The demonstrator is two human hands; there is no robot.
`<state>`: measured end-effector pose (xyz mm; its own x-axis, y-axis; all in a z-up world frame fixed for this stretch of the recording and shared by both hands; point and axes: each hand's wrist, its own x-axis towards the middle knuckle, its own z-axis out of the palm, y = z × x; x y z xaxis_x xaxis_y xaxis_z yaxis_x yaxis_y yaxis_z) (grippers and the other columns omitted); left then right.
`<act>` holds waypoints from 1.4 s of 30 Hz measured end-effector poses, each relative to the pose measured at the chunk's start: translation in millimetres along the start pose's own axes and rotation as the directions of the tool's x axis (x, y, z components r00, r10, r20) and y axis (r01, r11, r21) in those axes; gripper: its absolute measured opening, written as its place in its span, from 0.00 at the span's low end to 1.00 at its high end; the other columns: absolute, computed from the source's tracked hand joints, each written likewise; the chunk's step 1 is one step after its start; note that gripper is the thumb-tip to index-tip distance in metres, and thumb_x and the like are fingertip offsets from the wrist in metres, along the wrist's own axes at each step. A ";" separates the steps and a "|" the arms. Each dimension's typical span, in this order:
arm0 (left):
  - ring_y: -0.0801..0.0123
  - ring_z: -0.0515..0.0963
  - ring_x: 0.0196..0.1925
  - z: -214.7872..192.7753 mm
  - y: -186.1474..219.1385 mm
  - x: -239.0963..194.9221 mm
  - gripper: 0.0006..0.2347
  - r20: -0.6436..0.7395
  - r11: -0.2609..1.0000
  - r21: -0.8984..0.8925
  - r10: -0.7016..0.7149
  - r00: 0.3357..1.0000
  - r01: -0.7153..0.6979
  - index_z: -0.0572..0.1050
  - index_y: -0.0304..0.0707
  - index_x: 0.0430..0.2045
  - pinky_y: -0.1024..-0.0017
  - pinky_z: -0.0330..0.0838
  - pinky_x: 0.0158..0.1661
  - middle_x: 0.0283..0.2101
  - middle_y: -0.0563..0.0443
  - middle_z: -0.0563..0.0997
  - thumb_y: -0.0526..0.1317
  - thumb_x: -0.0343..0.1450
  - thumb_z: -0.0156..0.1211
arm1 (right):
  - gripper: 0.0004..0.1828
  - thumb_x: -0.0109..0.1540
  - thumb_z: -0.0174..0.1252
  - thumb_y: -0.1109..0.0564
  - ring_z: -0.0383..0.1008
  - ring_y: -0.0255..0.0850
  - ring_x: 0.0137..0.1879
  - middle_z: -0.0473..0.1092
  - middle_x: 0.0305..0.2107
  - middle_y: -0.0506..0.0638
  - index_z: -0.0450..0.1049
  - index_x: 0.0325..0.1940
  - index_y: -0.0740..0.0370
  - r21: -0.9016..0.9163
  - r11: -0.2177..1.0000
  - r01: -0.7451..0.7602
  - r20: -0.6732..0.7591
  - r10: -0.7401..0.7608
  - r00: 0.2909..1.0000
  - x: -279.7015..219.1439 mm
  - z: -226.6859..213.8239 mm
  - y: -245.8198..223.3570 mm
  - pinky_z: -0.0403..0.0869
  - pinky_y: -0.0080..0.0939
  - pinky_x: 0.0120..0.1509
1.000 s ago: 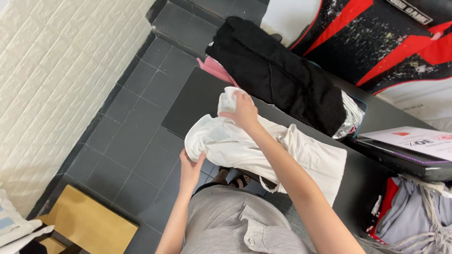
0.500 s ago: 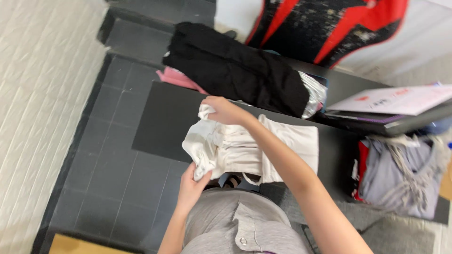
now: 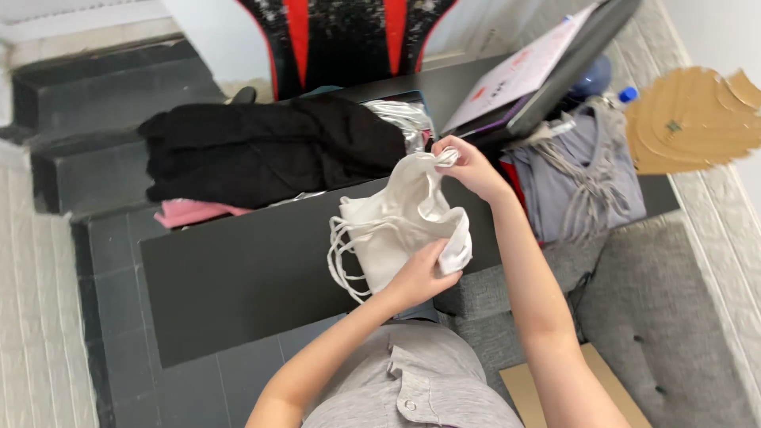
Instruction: Folding various clothing items and packing them into a cardboard box
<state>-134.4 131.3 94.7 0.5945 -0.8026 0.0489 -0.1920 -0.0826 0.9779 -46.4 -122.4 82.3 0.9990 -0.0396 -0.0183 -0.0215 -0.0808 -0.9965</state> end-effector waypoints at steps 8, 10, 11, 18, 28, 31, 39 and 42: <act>0.51 0.85 0.46 -50.4 -26.1 25.4 0.13 -0.239 0.831 0.551 0.064 0.969 0.081 0.76 0.37 0.52 0.60 0.77 0.49 0.45 0.44 0.81 0.35 0.73 0.59 | 0.18 0.66 0.55 0.56 0.72 0.59 0.62 0.72 0.50 0.61 0.73 0.60 0.60 -0.807 0.590 0.014 -0.260 -0.377 0.889 -126.5 62.6 21.6 0.62 0.63 0.74; 0.47 0.83 0.46 -79.1 -48.8 39.5 0.16 -0.290 0.785 0.606 0.064 0.955 0.131 0.74 0.35 0.54 0.56 0.78 0.48 0.48 0.42 0.78 0.35 0.71 0.61 | 0.17 0.66 0.55 0.52 0.70 0.53 0.66 0.73 0.53 0.54 0.75 0.59 0.54 -0.845 0.531 0.056 -0.169 -0.365 0.915 -156.8 106.7 39.8 0.59 0.65 0.75; 0.42 0.82 0.47 -92.7 -59.3 44.8 0.20 -0.354 0.735 0.648 0.059 0.933 0.199 0.71 0.34 0.55 0.52 0.78 0.48 0.51 0.40 0.74 0.36 0.68 0.64 | 0.15 0.67 0.55 0.47 0.68 0.47 0.70 0.73 0.56 0.48 0.77 0.57 0.47 -0.872 0.476 0.111 -0.064 -0.336 0.940 -173.1 130.9 48.2 0.56 0.67 0.76; 0.49 0.86 0.47 -116.3 -57.1 22.0 0.26 -0.176 0.621 0.669 -0.400 0.899 0.408 0.76 0.35 0.50 0.56 0.79 0.46 0.44 0.38 0.83 0.61 0.77 0.47 | 0.18 0.67 0.47 0.55 0.58 0.39 0.76 0.69 0.62 0.35 0.73 0.56 0.36 -0.911 0.360 -0.199 -0.283 -0.198 0.939 -209.5 136.7 79.2 0.42 0.76 0.80; 0.44 0.77 0.63 -116.3 -14.1 28.3 0.35 -0.069 0.665 0.486 -0.618 0.783 0.567 0.70 0.31 0.56 0.52 0.74 0.58 0.56 0.32 0.77 0.66 0.69 0.60 | 0.45 0.58 0.72 0.42 0.82 0.55 0.52 0.76 0.50 0.63 0.59 0.70 0.63 0.252 0.832 -0.495 -0.766 0.484 0.423 -192.5 169.9 54.6 0.81 0.53 0.53; 0.41 0.73 0.68 -109.7 7.2 37.5 0.40 0.029 0.672 0.297 -0.717 0.697 0.679 0.67 0.27 0.63 0.48 0.70 0.64 0.63 0.26 0.75 0.65 0.67 0.64 | 0.46 0.54 0.77 0.39 0.82 0.52 0.55 0.79 0.48 0.61 0.65 0.67 0.62 0.384 0.814 -0.435 -0.697 0.565 0.441 -185.1 176.2 72.9 0.80 0.50 0.55; 0.54 0.73 0.70 -69.6 42.4 34.5 0.38 0.248 0.429 -0.286 -0.830 0.499 0.857 0.59 0.42 0.74 0.58 0.68 0.66 0.72 0.47 0.71 0.45 0.65 0.63 | 0.41 0.61 0.60 0.45 0.66 0.42 0.74 0.65 0.71 0.50 0.58 0.77 0.57 0.409 0.865 -0.292 -0.665 0.501 0.554 -225.6 124.9 -49.3 0.66 0.49 0.77; 0.57 0.74 0.69 -40.1 31.5 28.7 0.31 0.309 0.454 -0.427 -0.740 0.598 0.782 0.67 0.30 0.68 0.64 0.67 0.67 0.69 0.42 0.75 0.36 0.65 0.64 | 0.46 0.61 0.56 0.36 0.57 0.44 0.79 0.57 0.75 0.51 0.53 0.79 0.56 0.227 0.878 -0.421 -0.712 0.444 0.544 -253.5 87.3 -73.3 0.58 0.55 0.81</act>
<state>-92.1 129.4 135.0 0.2560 -0.6015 -0.7568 0.7113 -0.4129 0.5688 -294.7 -19.5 152.9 0.5064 -0.7667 -0.3946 -0.4304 0.1718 -0.8862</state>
